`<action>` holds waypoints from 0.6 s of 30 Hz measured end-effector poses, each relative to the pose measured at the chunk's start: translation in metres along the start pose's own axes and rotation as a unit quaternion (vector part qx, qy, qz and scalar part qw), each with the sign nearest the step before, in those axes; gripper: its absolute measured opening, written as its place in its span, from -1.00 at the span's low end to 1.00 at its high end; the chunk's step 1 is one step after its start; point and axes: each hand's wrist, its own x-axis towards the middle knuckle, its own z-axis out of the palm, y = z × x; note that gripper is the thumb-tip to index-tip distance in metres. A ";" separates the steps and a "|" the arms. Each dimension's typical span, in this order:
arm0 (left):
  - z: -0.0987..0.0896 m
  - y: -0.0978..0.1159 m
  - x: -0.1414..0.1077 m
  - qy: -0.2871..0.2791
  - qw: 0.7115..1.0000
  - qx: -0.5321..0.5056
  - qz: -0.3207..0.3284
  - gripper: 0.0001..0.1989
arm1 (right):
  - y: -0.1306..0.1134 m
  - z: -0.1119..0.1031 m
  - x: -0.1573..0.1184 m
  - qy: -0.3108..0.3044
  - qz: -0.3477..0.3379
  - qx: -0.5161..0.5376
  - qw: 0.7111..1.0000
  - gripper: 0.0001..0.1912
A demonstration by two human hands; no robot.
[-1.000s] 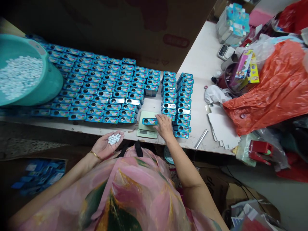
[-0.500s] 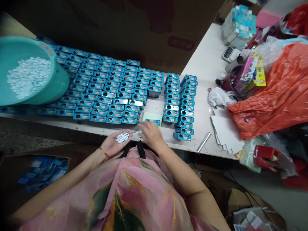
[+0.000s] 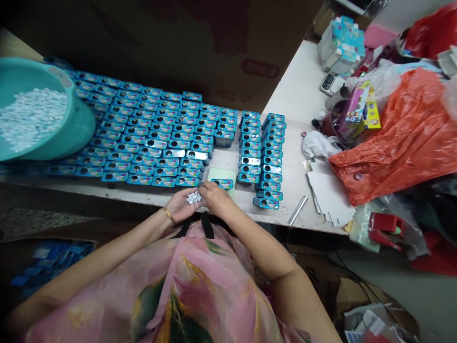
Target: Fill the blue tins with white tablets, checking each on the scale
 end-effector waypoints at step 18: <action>-0.014 0.016 0.001 0.046 0.998 -0.004 0.041 -0.76 | 0.046 0.006 -0.006 0.093 0.076 0.052 0.991 -0.76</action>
